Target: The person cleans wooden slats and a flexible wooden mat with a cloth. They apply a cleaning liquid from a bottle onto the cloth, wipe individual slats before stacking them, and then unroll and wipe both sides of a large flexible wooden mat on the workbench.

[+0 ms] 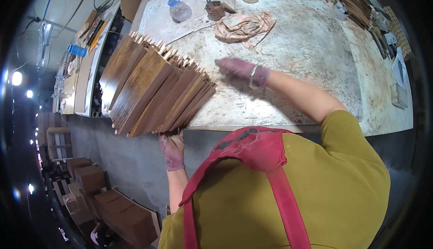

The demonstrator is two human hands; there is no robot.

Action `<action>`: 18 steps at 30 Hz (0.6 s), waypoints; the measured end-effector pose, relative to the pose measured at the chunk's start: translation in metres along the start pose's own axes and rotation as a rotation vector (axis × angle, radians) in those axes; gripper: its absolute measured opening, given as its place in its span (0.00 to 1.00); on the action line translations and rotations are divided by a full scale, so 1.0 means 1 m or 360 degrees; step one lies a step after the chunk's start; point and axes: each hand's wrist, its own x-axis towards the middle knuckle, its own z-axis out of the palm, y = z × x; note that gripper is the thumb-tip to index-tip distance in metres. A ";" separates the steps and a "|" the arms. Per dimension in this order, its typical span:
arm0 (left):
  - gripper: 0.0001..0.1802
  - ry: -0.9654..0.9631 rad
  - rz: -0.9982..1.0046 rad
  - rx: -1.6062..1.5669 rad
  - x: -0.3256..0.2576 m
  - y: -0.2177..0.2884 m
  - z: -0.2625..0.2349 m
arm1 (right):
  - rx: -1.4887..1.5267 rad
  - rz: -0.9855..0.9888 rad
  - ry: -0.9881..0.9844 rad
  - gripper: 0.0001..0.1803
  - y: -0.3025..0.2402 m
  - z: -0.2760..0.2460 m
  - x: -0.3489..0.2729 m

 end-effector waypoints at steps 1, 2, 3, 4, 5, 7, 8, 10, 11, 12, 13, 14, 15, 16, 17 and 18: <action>0.29 -0.0080 0.0060 0.0103 0.003 -0.009 0.001 | 0.0201 0.0032 0.0012 0.21 0.017 0.010 0.000; 0.27 -0.0155 0.0126 0.0207 0.006 -0.017 0.001 | 0.0407 0.0061 0.0016 0.21 0.036 0.014 0.005; 0.27 -0.0095 -0.0007 -0.0066 0.008 -0.001 0.011 | 0.0421 0.0119 0.0032 0.24 0.057 0.006 0.018; 0.27 0.0108 -0.0355 -0.0567 0.008 0.031 0.022 | 0.0419 0.0108 0.0094 0.23 0.057 0.008 0.020; 0.27 0.0435 -0.0629 -0.1097 0.008 0.064 0.033 | 0.0417 0.0100 0.0150 0.22 0.051 0.016 0.019; 0.28 0.0421 -0.0580 -0.1045 0.003 0.092 0.040 | 0.0351 0.0149 0.0222 0.21 0.041 0.026 0.016; 0.28 0.0398 -0.0550 -0.1025 0.002 0.098 0.043 | 0.0170 0.0055 0.0182 0.21 0.048 0.020 0.024; 0.28 0.0095 -0.0362 -0.0735 0.004 0.057 0.031 | -0.0200 -0.0135 0.0087 0.21 0.068 0.008 0.048; 0.28 -0.0036 -0.0276 -0.0554 0.003 0.046 0.026 | -0.0141 -0.0247 0.0098 0.21 0.065 0.018 0.045; 0.28 -0.0001 -0.0291 -0.0715 -0.004 0.035 0.026 | -0.0111 -0.0163 0.0028 0.20 0.057 0.021 0.044; 0.28 0.0025 -0.0305 -0.0884 -0.009 0.038 0.032 | -0.0088 -0.0076 -0.0032 0.19 0.051 0.018 0.040; 0.28 0.0041 -0.0314 -0.1050 -0.012 0.044 0.040 | -0.0067 0.0007 -0.0085 0.18 0.046 0.012 0.039; 0.27 0.0066 -0.0283 -0.1116 -0.019 0.047 0.049 | 0.0007 0.0045 -0.0062 0.18 0.059 0.003 0.057; 0.25 0.0081 -0.0218 -0.1086 -0.026 0.048 0.060 | 0.0018 -0.0151 -0.0032 0.19 0.064 0.000 0.063; 0.24 0.0109 -0.0152 -0.1057 -0.035 0.048 0.070 | 0.0013 0.0000 0.0053 0.19 0.060 0.000 0.067; 0.23 0.0130 -0.0086 -0.1028 -0.043 0.049 0.080 | 0.0004 0.0148 0.0142 0.20 0.056 -0.002 0.070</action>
